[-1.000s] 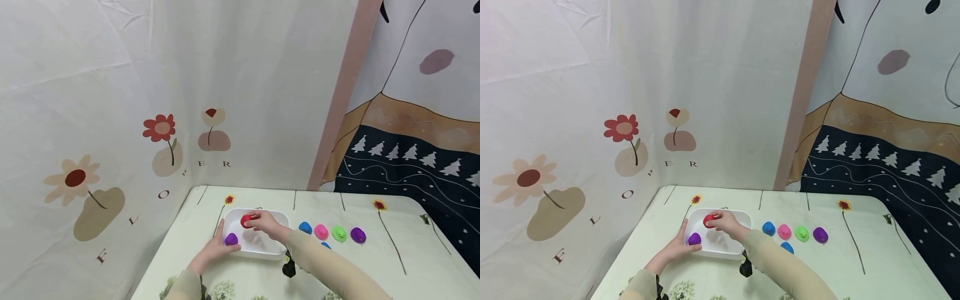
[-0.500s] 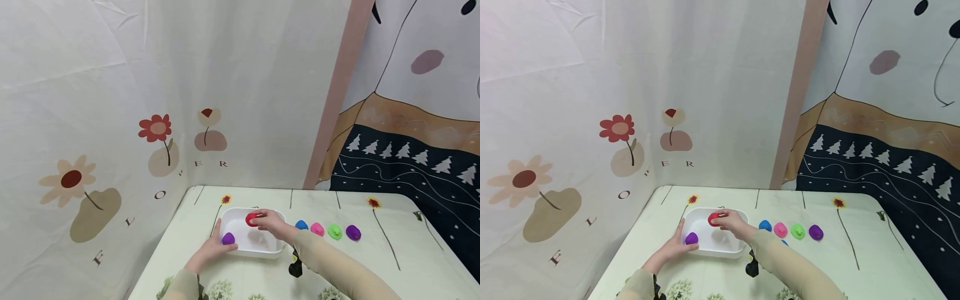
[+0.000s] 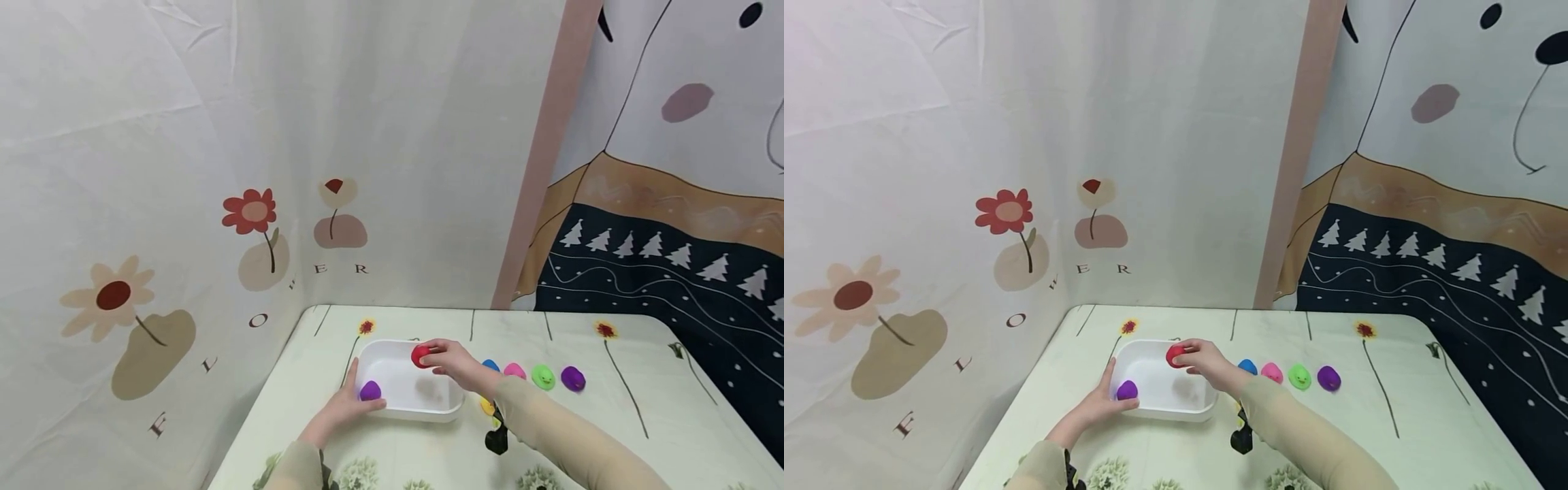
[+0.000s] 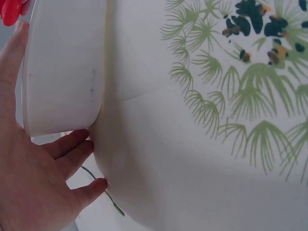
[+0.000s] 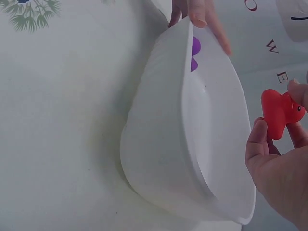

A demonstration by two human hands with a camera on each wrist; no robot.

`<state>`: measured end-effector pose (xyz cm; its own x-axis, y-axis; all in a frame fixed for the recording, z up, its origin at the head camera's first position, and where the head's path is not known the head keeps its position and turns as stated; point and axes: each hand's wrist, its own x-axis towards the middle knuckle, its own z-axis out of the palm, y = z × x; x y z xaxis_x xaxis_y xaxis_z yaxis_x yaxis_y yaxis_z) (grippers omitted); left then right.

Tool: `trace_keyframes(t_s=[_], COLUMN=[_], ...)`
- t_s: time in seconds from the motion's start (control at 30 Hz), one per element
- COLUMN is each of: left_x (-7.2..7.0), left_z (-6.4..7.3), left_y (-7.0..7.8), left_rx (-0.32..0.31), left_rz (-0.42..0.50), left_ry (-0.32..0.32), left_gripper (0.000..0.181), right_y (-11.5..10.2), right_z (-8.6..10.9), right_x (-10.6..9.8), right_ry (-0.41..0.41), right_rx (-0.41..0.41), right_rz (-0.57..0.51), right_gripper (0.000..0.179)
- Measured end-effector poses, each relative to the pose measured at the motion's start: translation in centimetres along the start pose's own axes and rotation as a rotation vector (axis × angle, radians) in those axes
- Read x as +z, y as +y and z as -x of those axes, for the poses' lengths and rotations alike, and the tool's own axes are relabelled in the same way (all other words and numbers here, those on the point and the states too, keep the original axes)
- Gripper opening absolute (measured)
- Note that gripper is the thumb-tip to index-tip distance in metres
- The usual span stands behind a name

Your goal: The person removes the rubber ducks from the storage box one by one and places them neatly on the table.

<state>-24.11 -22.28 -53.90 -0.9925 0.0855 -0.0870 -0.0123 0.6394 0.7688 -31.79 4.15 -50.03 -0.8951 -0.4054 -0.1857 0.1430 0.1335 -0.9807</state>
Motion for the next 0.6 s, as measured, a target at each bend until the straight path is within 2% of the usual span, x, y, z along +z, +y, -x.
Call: trace_keyframes(t_s=[0.3,0.6], left_x=[0.2,0.0], left_z=[-0.2,-0.3], left_y=[0.0,-0.1], left_rx=[0.006,-0.026], left_rz=[-0.003,-0.034], left_ry=[-0.006,-0.008], left_gripper=[0.123,0.123], right_y=[-0.2,-0.5], right_z=[1.2,2.2], right_x=[-2.1,-4.3], right_ry=[0.054,0.14], right_rx=[0.004,0.017], right_rz=[0.017,0.007], right_gripper=[0.045,0.045])
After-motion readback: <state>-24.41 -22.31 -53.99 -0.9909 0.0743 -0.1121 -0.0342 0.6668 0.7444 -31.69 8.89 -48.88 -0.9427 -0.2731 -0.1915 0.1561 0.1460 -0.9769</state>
